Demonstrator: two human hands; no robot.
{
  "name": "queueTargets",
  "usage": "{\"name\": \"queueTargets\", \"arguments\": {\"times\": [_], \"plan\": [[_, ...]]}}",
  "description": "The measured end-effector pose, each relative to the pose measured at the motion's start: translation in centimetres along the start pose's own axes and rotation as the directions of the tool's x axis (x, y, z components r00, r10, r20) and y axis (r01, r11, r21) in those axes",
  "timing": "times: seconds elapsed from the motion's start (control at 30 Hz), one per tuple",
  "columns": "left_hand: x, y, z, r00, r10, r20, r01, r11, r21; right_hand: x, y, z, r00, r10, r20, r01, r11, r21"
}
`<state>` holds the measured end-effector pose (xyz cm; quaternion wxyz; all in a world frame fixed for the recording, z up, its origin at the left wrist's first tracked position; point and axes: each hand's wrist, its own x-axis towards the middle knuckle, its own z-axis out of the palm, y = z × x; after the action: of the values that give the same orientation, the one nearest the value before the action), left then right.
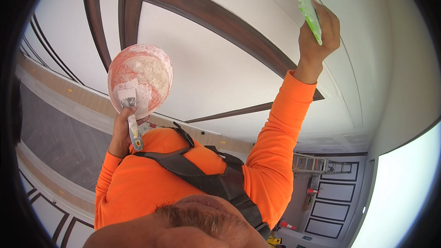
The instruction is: The person applies plaster to a curved ceiling using a green trowel and a hawk. They repeatedly scoop plaster from the hawk and smooth it onto the ceiling surface.
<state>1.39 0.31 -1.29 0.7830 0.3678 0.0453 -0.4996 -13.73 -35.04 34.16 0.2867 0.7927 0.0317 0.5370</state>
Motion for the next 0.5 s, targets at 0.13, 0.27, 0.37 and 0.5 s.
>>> {"name": "queueTargets", "arguments": {"times": [0.13,0.27,0.37,0.5], "plan": [[0.2,0.5,-1.0,0.996,-0.069,0.055,0.067,0.997,0.036,0.7,-0.7,1.4,1.0,0.022,0.0,-0.022,0.998,0.064],[0.3,0.5,-1.2,0.994,-0.091,0.065,0.087,0.994,0.059,1.1,-0.5,2.2,1.0,0.03,0.001,-0.03,0.996,0.08],[0.6,0.0,-1.6,0.991,-0.115,0.067,0.114,0.993,0.016,1.2,-0.3,2.2,0.999,0.035,0.005,-0.035,0.997,0.068],[0.2,0.0,-0.9,0.997,-0.063,0.035,0.063,0.998,0.008,1.0,0.1,2.3,0.998,0.067,0.016,-0.068,0.995,0.067]]}}
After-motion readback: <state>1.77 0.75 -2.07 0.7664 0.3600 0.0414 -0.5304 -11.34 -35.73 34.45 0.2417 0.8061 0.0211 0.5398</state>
